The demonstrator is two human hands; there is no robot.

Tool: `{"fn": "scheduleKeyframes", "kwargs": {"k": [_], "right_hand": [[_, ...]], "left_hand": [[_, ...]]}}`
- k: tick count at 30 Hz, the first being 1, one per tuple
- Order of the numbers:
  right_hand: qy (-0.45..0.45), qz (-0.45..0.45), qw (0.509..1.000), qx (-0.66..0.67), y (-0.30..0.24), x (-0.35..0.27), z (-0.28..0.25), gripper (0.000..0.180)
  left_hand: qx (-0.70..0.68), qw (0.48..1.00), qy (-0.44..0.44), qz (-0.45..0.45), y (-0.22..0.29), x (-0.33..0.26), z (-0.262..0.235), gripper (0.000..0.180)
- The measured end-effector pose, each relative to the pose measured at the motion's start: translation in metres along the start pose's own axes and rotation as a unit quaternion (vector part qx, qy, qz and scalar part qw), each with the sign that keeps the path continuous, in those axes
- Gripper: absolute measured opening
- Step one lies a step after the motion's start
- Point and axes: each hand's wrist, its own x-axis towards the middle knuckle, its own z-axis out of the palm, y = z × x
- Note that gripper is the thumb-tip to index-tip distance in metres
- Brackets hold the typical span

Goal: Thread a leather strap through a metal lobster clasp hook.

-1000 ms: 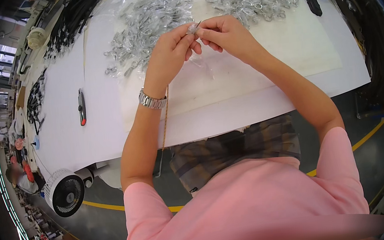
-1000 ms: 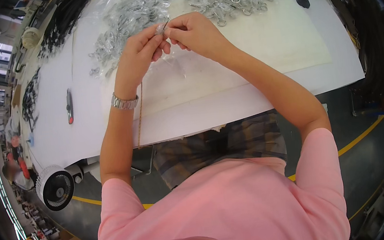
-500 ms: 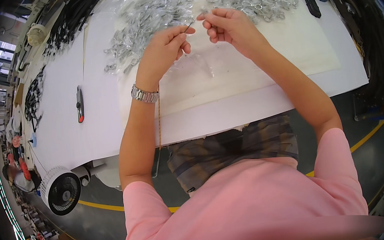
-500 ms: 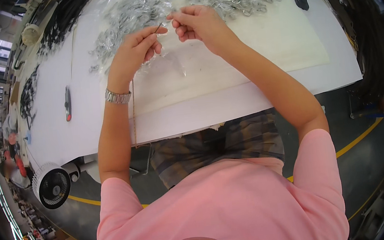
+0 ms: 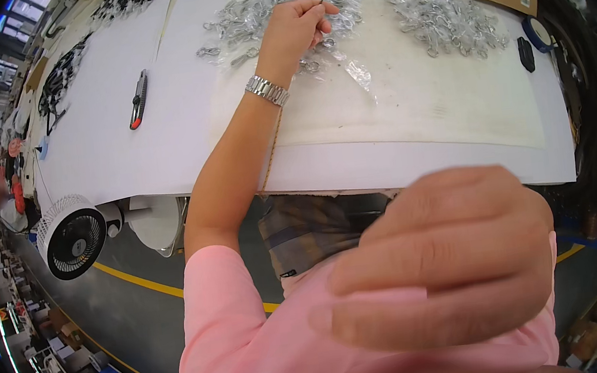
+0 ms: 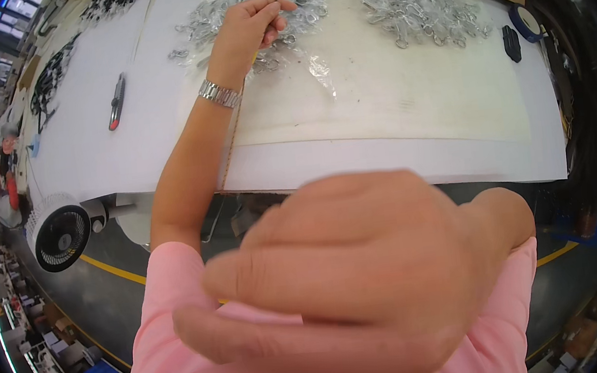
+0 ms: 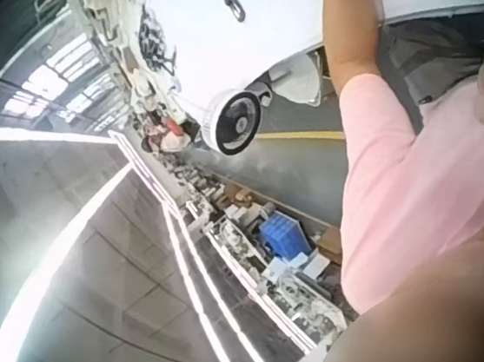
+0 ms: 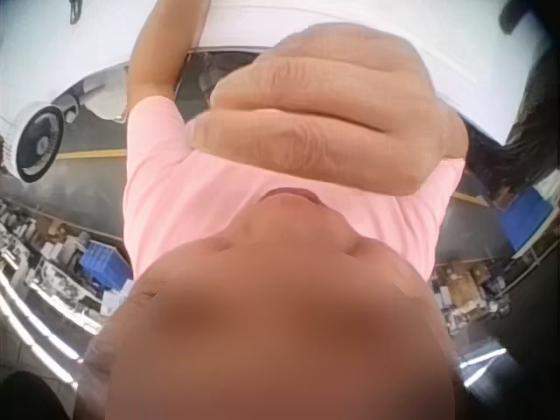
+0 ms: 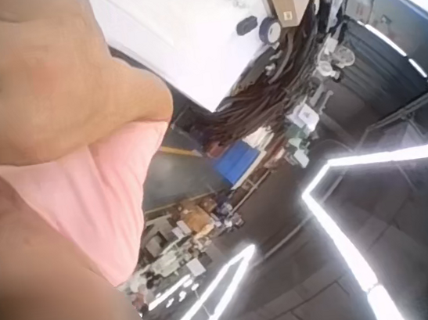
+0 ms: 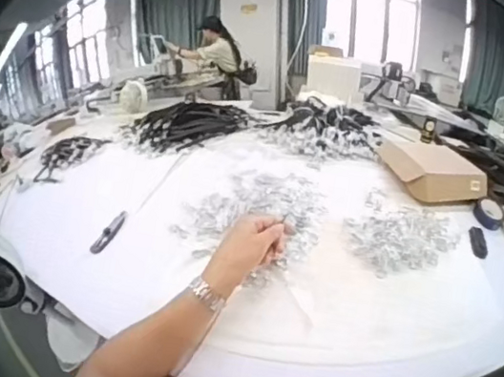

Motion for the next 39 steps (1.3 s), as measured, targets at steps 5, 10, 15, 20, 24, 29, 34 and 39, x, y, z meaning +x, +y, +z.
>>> {"fn": "scheduleKeyframes", "kwargs": {"k": [5, 10, 15, 20, 24, 29, 34, 39], "right_hand": [[0.183, -0.077, 0.978, 0.065, -0.014, -0.008, 0.033, 0.018], [-0.049, 0.119, 0.974, -0.188, 0.0, -0.019, -0.016, 0.011], [-0.072, 0.281, 0.905, -0.312, 0.162, -0.055, 0.037, 0.025], [-0.133, 0.129, 0.863, -0.47, 0.235, -0.036, 0.048, 0.019], [-0.245, 0.219, 0.842, -0.428, 0.228, -0.009, 0.052, 0.015], [-0.091, 0.398, 0.902, -0.142, 0.228, -0.024, 0.007, 0.02], [0.099, 0.496, 0.844, 0.18, 0.224, -0.057, -0.009, 0.023], [0.153, 0.5, 0.826, 0.209, 0.216, -0.075, -0.017, 0.025]], "left_hand": [[-0.008, 0.999, 0.03, 0.008, 0.006, -0.005, 0.0, 0.025], [-0.033, 0.995, 0.076, 0.047, -0.002, 0.018, 0.002, 0.024], [-0.059, 0.99, 0.122, 0.047, -0.012, 0.023, -0.023, 0.026], [-0.101, 0.988, 0.078, 0.081, 0.004, 0.049, -0.016, 0.025], [-0.102, 0.991, 0.063, 0.057, -0.005, 0.034, -0.028, 0.024], [-0.008, 0.997, 0.06, 0.056, 0.009, 0.005, -0.024, 0.027], [0.179, 0.981, -0.069, -0.009, 0.021, -0.007, -0.011, 0.032], [0.204, 0.975, -0.081, 0.045, 0.015, -0.008, 0.012, 0.032]]}}
